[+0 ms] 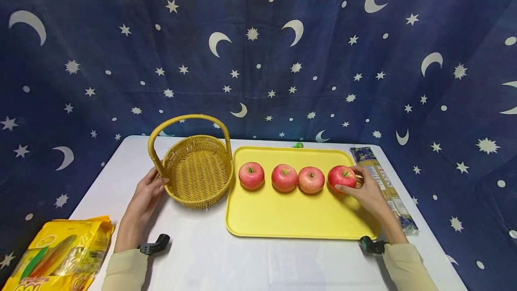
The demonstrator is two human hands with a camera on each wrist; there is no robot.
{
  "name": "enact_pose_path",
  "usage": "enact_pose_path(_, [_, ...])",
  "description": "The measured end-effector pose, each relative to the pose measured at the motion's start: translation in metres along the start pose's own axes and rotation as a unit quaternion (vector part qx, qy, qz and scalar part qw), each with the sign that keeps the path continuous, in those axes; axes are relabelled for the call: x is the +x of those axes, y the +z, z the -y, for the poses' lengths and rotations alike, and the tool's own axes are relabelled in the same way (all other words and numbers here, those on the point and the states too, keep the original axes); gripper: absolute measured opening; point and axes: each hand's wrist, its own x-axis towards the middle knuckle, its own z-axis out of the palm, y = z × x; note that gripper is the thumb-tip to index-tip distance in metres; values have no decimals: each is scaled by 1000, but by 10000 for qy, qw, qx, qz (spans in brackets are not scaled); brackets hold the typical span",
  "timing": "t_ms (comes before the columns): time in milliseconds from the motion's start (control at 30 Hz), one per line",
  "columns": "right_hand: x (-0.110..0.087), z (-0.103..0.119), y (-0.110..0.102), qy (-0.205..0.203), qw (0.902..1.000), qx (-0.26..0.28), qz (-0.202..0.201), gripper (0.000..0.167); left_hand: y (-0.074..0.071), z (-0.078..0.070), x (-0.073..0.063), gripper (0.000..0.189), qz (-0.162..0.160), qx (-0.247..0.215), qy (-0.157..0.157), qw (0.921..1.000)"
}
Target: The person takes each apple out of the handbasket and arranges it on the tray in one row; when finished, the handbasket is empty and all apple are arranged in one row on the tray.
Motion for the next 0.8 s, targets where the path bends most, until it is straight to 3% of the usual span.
enact_pose_path(233, [5, -6, 3, 22, 9995, -288, 111, 84, 6, -6, 1, 74, -369, 535, -151, 9978])
enact_pose_path(367, [8, -8, 5, 140, 9993, -298, 149, 85, 15, -11, -4, 66, -907, 1449, 42, 9853])
enact_pose_path(467, [10, -8, 4, 187, 9994, -240, 163, 87, 23, -17, -9, 57, -1367, 2378, 221, 9614])
enact_pose_path(600, [12, -9, 3, 176, 9993, -206, 272, 89, 29, -24, -20, 41, -1700, 3622, 420, 9155])
enact_pose_path(667, [12, -9, 1, 85, 9993, -235, 267, 89, 33, -28, -26, 36, -1725, 4036, 583, 8966])
enact_pose_path(733, [11, -5, -1, -118, 9992, -343, 182, 87, 37, -33, -31, 33, -1748, 4258, 766, 8845])
enact_pose_path(800, [9, 0, -1, -417, 9979, -488, 3, 82, 43, -38, -35, 33, -1830, 4328, 956, 8775])
